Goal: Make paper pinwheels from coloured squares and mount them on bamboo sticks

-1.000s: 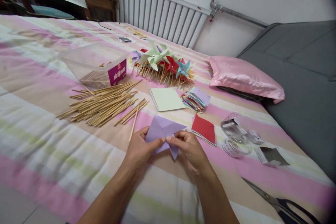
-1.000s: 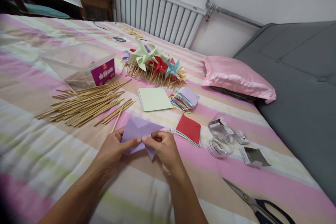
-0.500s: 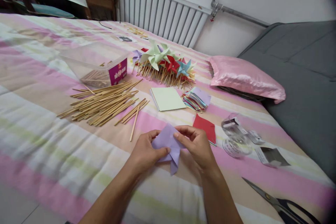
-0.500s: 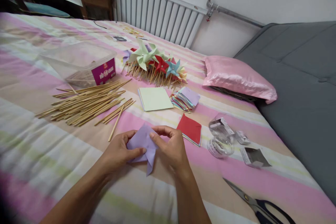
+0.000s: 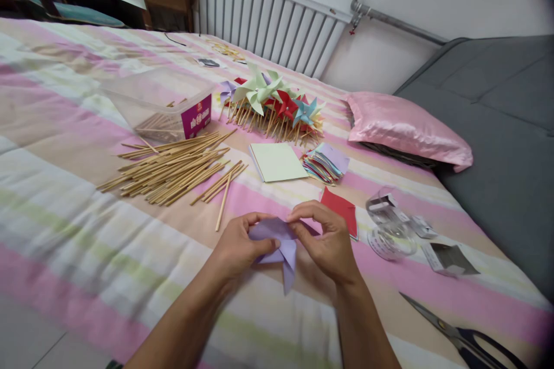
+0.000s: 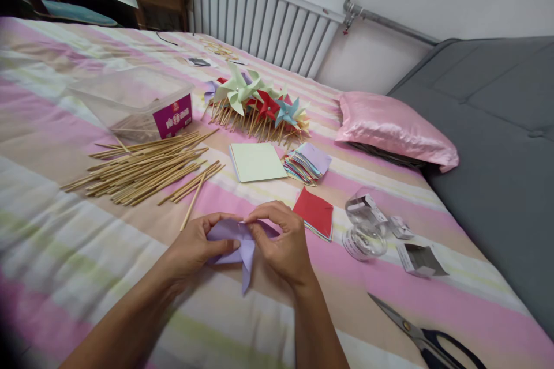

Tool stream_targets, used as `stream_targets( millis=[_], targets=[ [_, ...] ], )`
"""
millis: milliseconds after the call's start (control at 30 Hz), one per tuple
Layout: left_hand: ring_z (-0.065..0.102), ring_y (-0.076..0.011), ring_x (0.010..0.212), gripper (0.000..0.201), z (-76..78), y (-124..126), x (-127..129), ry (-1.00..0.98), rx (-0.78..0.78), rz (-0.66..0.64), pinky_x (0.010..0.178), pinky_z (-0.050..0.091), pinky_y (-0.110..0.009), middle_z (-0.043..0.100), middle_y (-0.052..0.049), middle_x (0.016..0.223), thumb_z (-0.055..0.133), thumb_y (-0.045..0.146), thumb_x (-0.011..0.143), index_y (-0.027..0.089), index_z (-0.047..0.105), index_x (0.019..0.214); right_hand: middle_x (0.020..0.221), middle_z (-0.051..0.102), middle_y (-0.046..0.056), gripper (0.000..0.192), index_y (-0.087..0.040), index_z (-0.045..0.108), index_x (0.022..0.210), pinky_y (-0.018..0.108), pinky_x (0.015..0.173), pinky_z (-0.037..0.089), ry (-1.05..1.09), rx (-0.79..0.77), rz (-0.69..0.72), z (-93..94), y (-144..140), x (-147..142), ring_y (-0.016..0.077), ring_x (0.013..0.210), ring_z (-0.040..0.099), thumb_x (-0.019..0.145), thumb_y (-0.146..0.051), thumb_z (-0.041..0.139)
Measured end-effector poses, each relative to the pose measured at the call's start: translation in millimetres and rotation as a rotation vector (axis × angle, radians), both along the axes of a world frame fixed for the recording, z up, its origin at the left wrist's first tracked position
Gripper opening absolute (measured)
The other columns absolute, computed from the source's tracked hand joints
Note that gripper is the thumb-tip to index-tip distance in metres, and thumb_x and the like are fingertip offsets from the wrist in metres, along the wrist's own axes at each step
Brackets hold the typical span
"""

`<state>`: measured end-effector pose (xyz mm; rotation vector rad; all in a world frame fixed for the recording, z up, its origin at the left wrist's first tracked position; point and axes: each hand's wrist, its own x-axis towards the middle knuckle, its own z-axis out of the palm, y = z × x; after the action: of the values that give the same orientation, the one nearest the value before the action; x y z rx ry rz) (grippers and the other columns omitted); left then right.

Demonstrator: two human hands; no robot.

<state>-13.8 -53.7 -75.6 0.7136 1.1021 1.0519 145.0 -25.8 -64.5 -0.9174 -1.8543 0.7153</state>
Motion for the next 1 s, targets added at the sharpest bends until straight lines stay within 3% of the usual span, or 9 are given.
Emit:
stream_targets(
  millis=[167, 367, 767, 1000],
  targets=[
    [0.05, -0.0073, 0.05, 0.033, -0.6, -1, -1, -0.023, -0.002, -0.025, 0.049, 0.037, -0.018, 0.061, 0.002, 0.059, 0.072, 0.013, 0.049, 0.009, 0.062, 0.08, 0.078, 0.067, 0.002, 0.015, -0.02, 0.066, 0.077, 0.03, 0.071, 0.046, -0.062, 0.07, -0.057, 0.0, -1, 0, 0.0159, 0.077, 0.061, 0.077, -0.006, 0.059],
    [0.053, -0.0087, 0.053, 0.033, -5.1, 0, -3, -0.025, -0.017, -0.022, 0.051, 0.039, -0.019, 0.063, 0.0, 0.063, 0.073, 0.014, 0.049, 0.01, 0.063, 0.08, 0.077, 0.067, 0.001, 0.02, -0.021, 0.066, 0.078, 0.033, 0.074, 0.045, -0.109, 0.173, 0.059, -1.9, 0, 3, 0.0168, 0.078, 0.06, 0.075, -0.002, 0.057],
    [0.057, -0.012, 0.059, 0.039, -5.1, -1, -4, -0.029, -0.023, -0.041, 0.056, 0.042, -0.022, 0.066, -0.003, 0.07, 0.073, 0.017, 0.051, 0.01, 0.064, 0.088, 0.087, 0.067, 0.003, 0.031, -0.021, 0.068, 0.079, 0.033, 0.076, 0.046, -0.248, 0.195, 0.097, -3.5, 1, 9, 0.0175, 0.085, 0.06, 0.072, 0.005, 0.052],
    [0.056, -0.0121, 0.058, 0.037, -8.3, 0, -4, -0.004, -0.014, -0.043, 0.055, 0.042, -0.022, 0.065, -0.003, 0.071, 0.074, 0.019, 0.052, 0.01, 0.062, 0.086, 0.091, 0.07, 0.002, 0.027, -0.023, 0.071, 0.08, 0.033, 0.075, 0.046, -0.311, 0.22, 0.108, -0.1, 1, 13, 0.0168, 0.084, 0.063, 0.077, -0.002, 0.055]
  ],
)
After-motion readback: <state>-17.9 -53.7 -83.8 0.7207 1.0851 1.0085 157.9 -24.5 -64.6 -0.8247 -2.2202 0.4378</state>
